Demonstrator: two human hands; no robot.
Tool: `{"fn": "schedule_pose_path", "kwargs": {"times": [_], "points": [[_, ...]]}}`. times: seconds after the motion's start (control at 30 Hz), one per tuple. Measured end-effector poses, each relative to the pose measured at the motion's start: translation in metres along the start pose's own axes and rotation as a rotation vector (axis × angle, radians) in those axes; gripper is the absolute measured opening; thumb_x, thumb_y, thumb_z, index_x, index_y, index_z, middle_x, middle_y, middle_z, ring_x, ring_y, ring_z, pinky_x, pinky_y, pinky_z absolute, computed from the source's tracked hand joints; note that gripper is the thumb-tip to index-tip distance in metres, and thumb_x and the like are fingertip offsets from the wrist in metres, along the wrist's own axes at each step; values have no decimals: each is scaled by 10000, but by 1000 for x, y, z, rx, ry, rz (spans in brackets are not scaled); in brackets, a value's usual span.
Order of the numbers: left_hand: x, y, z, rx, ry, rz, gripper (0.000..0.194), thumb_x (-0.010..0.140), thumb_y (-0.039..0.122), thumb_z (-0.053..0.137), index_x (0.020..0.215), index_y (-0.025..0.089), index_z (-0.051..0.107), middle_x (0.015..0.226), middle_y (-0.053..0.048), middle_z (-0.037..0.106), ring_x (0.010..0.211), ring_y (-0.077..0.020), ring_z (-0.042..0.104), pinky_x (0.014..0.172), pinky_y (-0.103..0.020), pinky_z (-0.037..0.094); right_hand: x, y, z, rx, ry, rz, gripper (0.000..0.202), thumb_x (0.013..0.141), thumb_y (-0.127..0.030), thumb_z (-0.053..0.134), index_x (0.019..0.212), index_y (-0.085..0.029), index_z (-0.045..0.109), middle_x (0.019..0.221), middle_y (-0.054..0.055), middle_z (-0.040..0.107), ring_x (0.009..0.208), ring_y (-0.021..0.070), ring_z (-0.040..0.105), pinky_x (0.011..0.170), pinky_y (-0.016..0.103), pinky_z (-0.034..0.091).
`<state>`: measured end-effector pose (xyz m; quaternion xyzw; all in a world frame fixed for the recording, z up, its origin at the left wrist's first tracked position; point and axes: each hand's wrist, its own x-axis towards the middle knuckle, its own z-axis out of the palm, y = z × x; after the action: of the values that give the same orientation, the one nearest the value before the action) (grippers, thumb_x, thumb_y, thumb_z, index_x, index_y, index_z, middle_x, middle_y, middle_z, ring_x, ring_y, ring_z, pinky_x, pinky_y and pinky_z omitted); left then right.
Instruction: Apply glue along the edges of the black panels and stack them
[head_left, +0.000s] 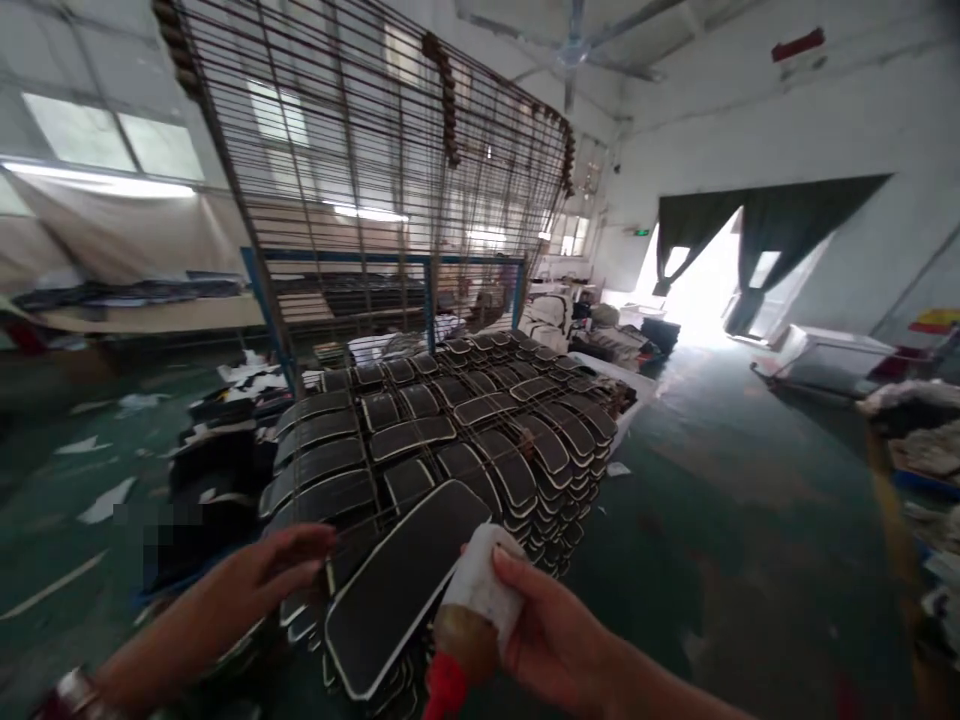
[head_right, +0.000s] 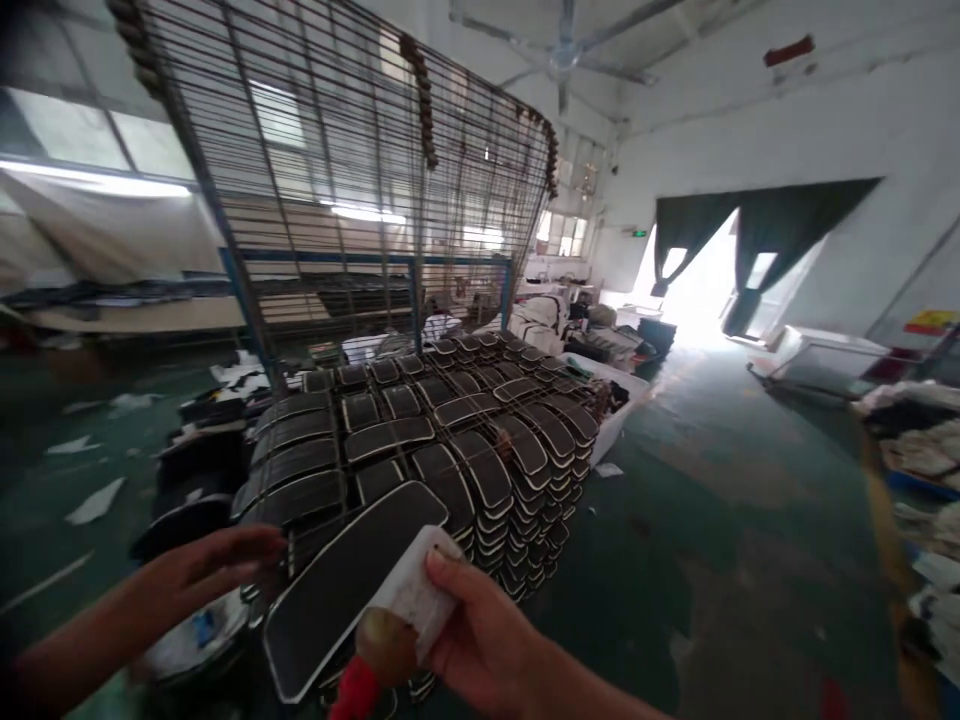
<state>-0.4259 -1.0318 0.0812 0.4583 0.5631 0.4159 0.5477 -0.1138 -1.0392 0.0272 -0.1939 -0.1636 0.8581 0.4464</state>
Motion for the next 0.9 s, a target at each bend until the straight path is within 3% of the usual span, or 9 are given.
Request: {"fn": "schedule_pose_path", "kwargs": {"times": [0.07, 0.17, 0.3, 0.4, 0.53, 0.73, 0.9], "points": [[12, 12, 15, 198, -63, 36, 327, 676, 213, 832, 996, 225, 771, 975, -37, 795, 987, -243, 697, 812, -255, 549, -1, 5, 7, -32, -27, 31, 538, 696, -301, 956, 1087, -51, 686, 1037, 156, 706, 938, 241, 665, 920, 369, 514], [25, 25, 44, 151, -251, -94, 272, 703, 179, 744, 975, 158, 755, 941, -107, 796, 843, -244, 735, 677, -270, 559, -2, 13, 16, -54, -108, 81, 557, 702, -323, 953, 1116, -63, 687, 988, 122, 719, 879, 219, 675, 852, 335, 543], [23, 23, 63, 79, -342, -153, 336, 627, 53, 647, 942, 136, 733, 807, -89, 788, 806, -292, 747, 722, -364, 577, -4, 19, 15, -47, -141, 88, 516, 705, -340, 952, 1078, -83, 705, 954, 112, 725, 865, 221, 684, 829, 321, 550], [13, 17, 56, 60, -365, -106, 360, 657, 39, 635, 984, 169, 715, 863, -57, 787, 868, -288, 738, 818, -403, 569, -10, 12, 8, -23, -82, 32, 502, 740, -349, 931, 1091, -78, 697, 1036, 160, 708, 939, 255, 676, 873, 358, 540], [-8, 17, 38, 60, -423, -88, 359, 712, 56, 660, 1027, 217, 720, 941, -39, 772, 982, -304, 710, 922, -439, 539, -20, -17, 2, -40, 9, -139, 483, 783, -358, 904, 1117, -89, 681, 1163, 228, 653, 1023, 299, 648, 895, 430, 536], [-33, 16, 27, 105, -451, -155, 303, 710, 125, 721, 972, 271, 760, 878, -37, 753, 975, -334, 694, 947, -450, 531, -13, -58, 8, -216, 89, -508, 410, 740, -317, 933, 1027, -127, 711, 952, 73, 703, 845, 190, 644, 768, 252, 558], [-35, 10, 24, 56, -532, -167, 357, 724, 144, 718, 1043, 300, 754, 908, -35, 756, 1000, -343, 687, 952, -458, 521, -4, -61, 11, -361, 61, -603, 363, 770, -340, 906, 1009, -140, 719, 895, 42, 682, 784, 174, 616, 698, 226, 553]]}}
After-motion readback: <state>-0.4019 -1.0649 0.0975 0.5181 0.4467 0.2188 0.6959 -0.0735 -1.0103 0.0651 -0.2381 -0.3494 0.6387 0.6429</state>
